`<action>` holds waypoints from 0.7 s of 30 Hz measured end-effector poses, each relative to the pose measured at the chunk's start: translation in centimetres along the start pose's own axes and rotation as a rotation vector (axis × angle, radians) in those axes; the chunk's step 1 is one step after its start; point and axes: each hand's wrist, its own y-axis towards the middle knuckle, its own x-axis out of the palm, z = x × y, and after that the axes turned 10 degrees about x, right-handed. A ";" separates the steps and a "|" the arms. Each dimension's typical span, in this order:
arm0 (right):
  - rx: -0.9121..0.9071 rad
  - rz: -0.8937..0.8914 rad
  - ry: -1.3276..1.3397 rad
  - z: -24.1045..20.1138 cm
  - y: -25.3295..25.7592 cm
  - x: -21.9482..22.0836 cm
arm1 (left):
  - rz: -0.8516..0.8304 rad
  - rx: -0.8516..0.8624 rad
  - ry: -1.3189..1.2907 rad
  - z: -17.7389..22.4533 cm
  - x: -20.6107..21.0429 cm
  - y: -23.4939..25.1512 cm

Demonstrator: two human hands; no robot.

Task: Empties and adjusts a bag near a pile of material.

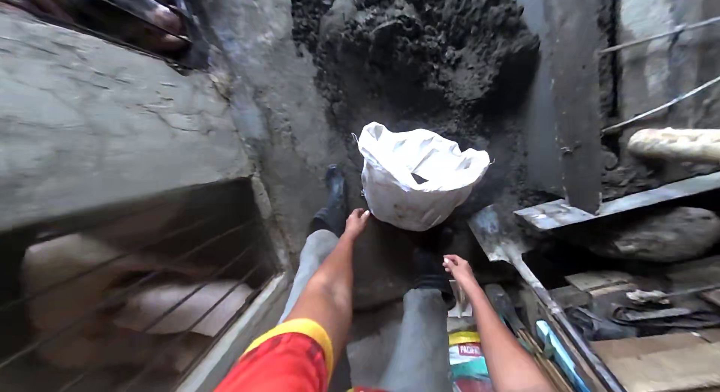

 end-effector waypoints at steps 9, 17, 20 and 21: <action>-0.176 0.115 0.024 -3.8 10.7 2.2 | 0.019 0.295 0.083 -5.2 1.5 6.0; -0.358 0.298 0.444 -6.5 11.9 5.2 | 0.209 0.397 -0.057 -5.2 4.3 7.7; -0.445 0.370 0.520 -7.3 10.9 4.8 | 0.260 0.464 -0.134 -5.6 4.8 7.6; -0.470 0.395 0.554 -7.9 10.4 4.6 | 0.269 0.479 -0.164 -5.6 4.9 7.5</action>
